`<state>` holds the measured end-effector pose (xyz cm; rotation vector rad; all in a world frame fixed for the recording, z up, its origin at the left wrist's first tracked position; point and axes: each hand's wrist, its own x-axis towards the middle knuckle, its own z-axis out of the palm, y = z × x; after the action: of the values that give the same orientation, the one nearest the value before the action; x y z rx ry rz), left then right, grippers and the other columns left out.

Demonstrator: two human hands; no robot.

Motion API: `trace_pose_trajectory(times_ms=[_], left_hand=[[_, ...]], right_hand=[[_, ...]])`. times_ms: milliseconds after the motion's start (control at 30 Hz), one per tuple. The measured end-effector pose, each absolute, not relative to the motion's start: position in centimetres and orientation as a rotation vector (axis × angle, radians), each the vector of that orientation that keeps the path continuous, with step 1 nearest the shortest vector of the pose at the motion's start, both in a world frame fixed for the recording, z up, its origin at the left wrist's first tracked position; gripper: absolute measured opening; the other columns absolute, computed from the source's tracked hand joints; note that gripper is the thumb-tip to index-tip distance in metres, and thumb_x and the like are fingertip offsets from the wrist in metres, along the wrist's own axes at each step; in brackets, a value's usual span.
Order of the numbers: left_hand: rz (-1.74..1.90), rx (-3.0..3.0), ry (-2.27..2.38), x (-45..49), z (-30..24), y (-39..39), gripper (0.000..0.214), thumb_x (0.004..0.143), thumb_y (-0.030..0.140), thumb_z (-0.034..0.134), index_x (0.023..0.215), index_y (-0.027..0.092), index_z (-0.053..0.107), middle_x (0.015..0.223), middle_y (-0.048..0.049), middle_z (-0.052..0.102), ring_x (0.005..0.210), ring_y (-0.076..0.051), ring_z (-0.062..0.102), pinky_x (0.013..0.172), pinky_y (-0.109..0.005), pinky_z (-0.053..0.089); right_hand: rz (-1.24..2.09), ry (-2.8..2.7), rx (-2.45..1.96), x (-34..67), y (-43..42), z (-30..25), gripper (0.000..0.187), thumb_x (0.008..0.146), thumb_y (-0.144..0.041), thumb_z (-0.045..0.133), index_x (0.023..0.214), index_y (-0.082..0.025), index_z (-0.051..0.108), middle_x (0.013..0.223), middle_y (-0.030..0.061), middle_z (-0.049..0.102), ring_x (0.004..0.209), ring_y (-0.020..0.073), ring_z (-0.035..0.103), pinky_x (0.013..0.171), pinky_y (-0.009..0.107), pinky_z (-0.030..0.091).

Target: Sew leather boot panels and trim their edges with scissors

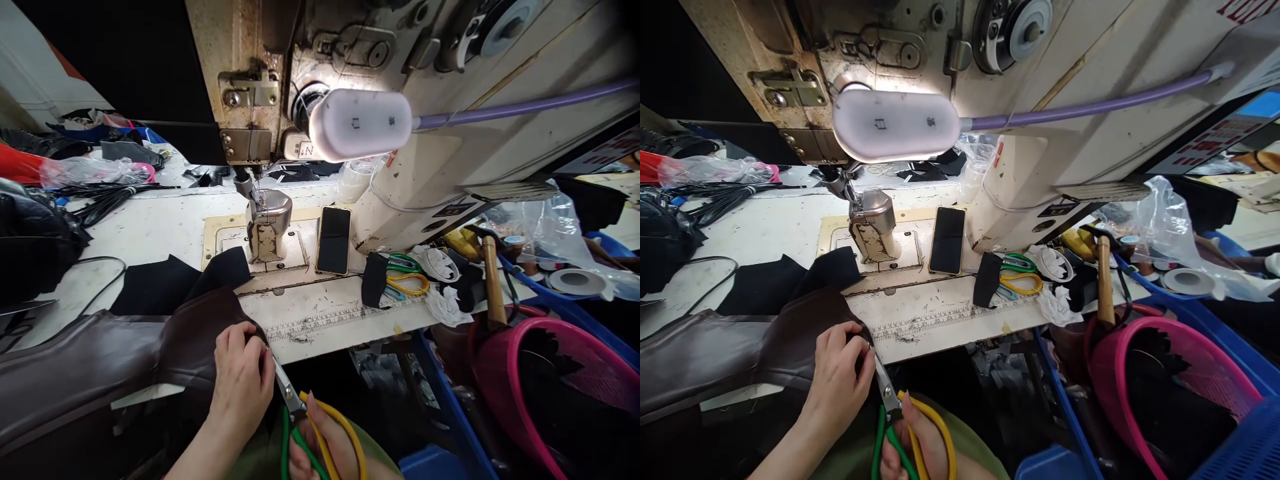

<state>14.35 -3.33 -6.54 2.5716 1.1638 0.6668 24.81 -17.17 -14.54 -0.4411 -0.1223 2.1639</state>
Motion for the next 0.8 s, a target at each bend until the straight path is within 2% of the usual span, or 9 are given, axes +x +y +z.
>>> trace_pose_trajectory(times_ms=[133,300,400,567,667,800], left_hand=[[0.711,2.454,1.131,13.8,-6.7,-4.4,0.018,0.087,0.015,0.052,0.07,0.02,0.048,0.138,-0.017,0.04,0.128,-0.039,0.036,0.094,-0.063,0.045],[0.701,2.415,1.067,13.3,-6.6,-5.3,0.017,0.088,0.014,0.05,0.073,0.02,0.047,0.156,-0.0144,0.024,0.143,-0.041,0.023,0.098,-0.069,0.042],[0.677,2.399,1.032,12.9,-6.7,-5.6,0.016,0.089,0.014,0.049,0.074,0.019,0.048,0.161,-0.0132,0.013,0.146,-0.042,0.017,0.099,-0.07,0.04],[0.638,2.344,1.0,12.3,-6.4,-6.1,0.019,0.09,0.014,0.048,0.072,0.018,0.049,0.164,-0.0126,0.005,0.147,-0.044,0.006,0.101,-0.071,0.036],[0.566,2.307,0.998,12.0,-6.0,-6.3,0.018,0.089,0.012,0.048,0.073,0.018,0.051,0.164,-0.0104,0.002,0.148,-0.041,0.002,0.106,-0.067,0.032],[0.517,2.293,0.932,11.5,-5.6,-6.2,0.018,0.089,0.013,0.048,0.072,0.017,0.052,0.164,-0.0087,-0.004,0.149,-0.04,-0.003,0.11,-0.066,0.025]], right_hand=[[2.14,-0.17,-0.48,25.0,-17.1,-14.6,0.081,0.07,-0.091,0.042,0.052,-0.014,0.055,0.038,-0.0008,0.045,0.031,0.0072,0.038,0.034,0.019,0.026],[2.239,-0.117,-0.405,25.4,-17.0,-14.0,0.081,0.075,-0.089,0.036,0.058,-0.013,0.056,0.042,-0.001,0.046,0.027,0.0066,0.032,0.03,0.02,0.02],[2.27,-0.066,-0.41,26.0,-17.0,-13.4,0.081,0.082,-0.085,0.029,0.06,-0.012,0.057,0.043,-0.0006,0.046,0.026,0.0061,0.033,0.03,0.02,0.02],[2.35,0.031,-0.342,26.9,-16.8,-12.7,0.084,0.088,-0.08,0.016,0.061,-0.012,0.057,0.043,-0.0005,0.045,0.024,0.007,0.034,0.025,0.019,0.018],[2.37,0.07,-0.307,27.3,-16.4,-12.2,0.086,0.086,-0.082,0.015,0.062,-0.012,0.058,0.043,-0.0006,0.045,0.025,0.008,0.037,0.024,0.018,0.023],[2.427,0.063,-0.225,27.9,-15.5,-11.4,0.082,0.086,-0.082,0.022,0.068,-0.011,0.06,0.05,-0.0002,0.048,0.029,0.0084,0.04,0.027,0.02,0.034]])
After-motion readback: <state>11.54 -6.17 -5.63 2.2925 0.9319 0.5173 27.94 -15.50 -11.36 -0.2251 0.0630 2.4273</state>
